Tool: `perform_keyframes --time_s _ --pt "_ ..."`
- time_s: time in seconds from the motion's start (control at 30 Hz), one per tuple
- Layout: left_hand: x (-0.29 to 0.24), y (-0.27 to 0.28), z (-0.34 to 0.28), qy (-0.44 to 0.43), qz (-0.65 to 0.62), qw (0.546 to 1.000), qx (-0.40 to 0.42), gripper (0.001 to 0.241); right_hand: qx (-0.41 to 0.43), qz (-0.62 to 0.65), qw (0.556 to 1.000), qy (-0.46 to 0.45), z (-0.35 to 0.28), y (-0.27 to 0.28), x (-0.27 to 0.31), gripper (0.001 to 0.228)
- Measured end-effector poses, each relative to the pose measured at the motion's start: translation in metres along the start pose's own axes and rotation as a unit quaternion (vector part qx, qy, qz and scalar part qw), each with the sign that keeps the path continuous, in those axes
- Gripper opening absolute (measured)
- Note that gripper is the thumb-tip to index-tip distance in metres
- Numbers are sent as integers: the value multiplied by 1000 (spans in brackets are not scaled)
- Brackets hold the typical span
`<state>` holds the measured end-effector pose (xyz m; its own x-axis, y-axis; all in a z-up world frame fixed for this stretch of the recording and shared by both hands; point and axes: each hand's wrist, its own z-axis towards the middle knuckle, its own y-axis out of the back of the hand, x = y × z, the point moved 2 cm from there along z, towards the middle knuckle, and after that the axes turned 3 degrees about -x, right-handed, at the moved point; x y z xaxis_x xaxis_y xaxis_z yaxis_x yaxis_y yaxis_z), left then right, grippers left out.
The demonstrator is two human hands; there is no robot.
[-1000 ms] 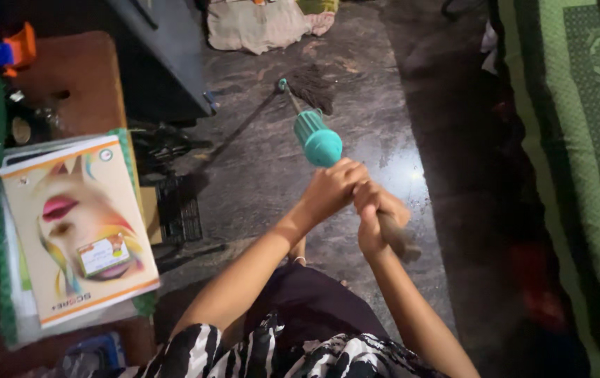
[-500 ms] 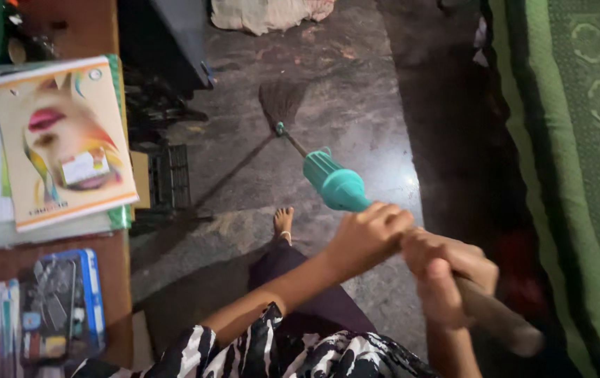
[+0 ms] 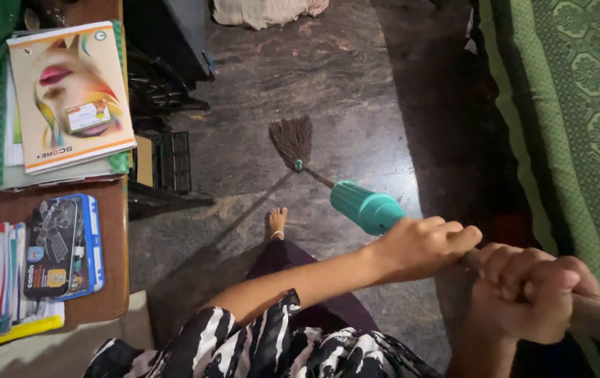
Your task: The person mops the tiled floor in a bedroom using a teal spin mop. They move the mop back and forth across the floor, covering different areas near a bed and a table.
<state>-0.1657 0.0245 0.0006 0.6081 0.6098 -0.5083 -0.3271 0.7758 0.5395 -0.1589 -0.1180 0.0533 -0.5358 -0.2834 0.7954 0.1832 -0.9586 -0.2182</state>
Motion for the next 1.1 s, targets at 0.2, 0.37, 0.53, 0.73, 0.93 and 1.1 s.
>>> perform_keyframes --time_s 0.2,0.37,0.53,0.73,0.93,1.1 --pt "18 -10 8 -14 10 1000 -11 21 -24 42 999 19 4 3 -18 50" --pt "58 17 8 3 4 1000 -10 30 -39 85 995 41 25 -51 -40 51" --pt "108 75 -6 36 -1 998 -44 37 57 159 984 53 40 -129 -69 52" --pt "184 150 -11 60 45 994 -83 39 95 203 973 58 66 -232 -120 54" --pt "268 195 -22 80 82 989 -94 36 105 214 969 60 79 -316 -175 53" --pt "324 211 -50 91 106 987 -78 34 107 187 976 -2 60 -342 -224 45"
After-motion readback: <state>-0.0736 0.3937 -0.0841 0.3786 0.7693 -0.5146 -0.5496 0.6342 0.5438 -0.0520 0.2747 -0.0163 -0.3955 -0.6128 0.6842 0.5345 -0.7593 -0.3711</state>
